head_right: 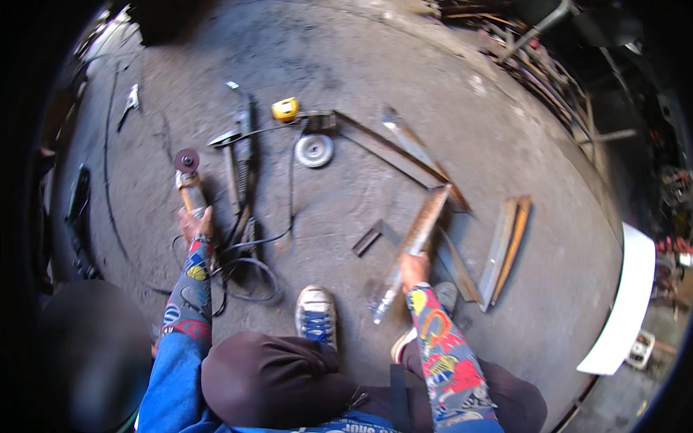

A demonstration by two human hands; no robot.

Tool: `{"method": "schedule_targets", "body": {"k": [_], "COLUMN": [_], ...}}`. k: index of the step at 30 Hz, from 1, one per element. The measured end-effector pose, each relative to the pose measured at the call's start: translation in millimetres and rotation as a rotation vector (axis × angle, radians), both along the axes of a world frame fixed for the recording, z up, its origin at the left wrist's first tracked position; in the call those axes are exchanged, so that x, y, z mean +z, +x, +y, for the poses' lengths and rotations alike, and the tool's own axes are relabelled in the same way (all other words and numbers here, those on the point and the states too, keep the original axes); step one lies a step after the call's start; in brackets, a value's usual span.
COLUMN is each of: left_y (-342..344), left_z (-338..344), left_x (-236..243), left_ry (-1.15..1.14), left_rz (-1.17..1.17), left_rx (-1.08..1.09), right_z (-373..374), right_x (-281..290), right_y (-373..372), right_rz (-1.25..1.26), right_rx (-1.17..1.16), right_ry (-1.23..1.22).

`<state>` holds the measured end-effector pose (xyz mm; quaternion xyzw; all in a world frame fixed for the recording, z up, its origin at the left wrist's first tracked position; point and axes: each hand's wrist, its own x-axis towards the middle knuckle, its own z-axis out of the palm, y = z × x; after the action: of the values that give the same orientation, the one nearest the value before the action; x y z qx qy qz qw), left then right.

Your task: The person uses an angle grinder to cut and smooth metal bars, then arranges them into a rectangular frame. They weld the corners of the frame together using a welding torch, creating a metal structure.

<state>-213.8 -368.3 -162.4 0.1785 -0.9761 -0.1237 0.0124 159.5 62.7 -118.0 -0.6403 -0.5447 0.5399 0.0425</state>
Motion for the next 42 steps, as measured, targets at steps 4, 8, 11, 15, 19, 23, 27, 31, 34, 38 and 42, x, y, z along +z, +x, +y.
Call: {"method": "schedule_targets", "body": {"k": [4, 8, 11, 15, 19, 23, 27, 31, 34, 38, 42], "left_y": [2, -2, -6, -1, -1, -4, -6, -11, -15, -13, -4], "left_z": [-31, -49, -47, -39, -43, -51, -49, -53, -65, -78, -79], "left_x": [9, 3, -5, -1, 8, 8, 7, 13, 13, 0, -4], "left_ry": [0.251, 0.285, 0.187, 0.165, 0.196, 0.186, 0.13, 0.225, 0.366, 0.161, 0.093], "left_rz": [0.052, 0.009, -0.035, -0.028, -0.094, -0.068, -0.11, -0.178, -0.244, -0.194, -0.124], "left_rx": [-0.036, -0.132, -0.129, -0.062, -0.087, -0.079, -0.057, -0.009, 0.057, 0.133, 0.109], "right_z": [25, 52, 79, 144, 190, 221, 222, 210, 213, 214, 212], "right_x": [20, 46, 72, 116, 177, 235, 234, 215, 212, 207, 200], "right_y": [6, 1, -7, -14, 24, 71, 128, 164, 161, 134, 104], "right_rz": [-0.146, -0.265, -0.285, -0.271, -0.241, -0.451, -0.724, -0.909, -0.843, -0.751, -0.636], "right_rx": [0.313, 0.241, 0.29, 0.472, 0.727, 0.828, 0.811, 0.754, 0.794, 0.79, 0.869], "right_ry": [0.339, 0.363, 0.491, 0.502, 0.802, 1.028, 0.881, 0.75, 0.729, 0.8, 0.837]}}
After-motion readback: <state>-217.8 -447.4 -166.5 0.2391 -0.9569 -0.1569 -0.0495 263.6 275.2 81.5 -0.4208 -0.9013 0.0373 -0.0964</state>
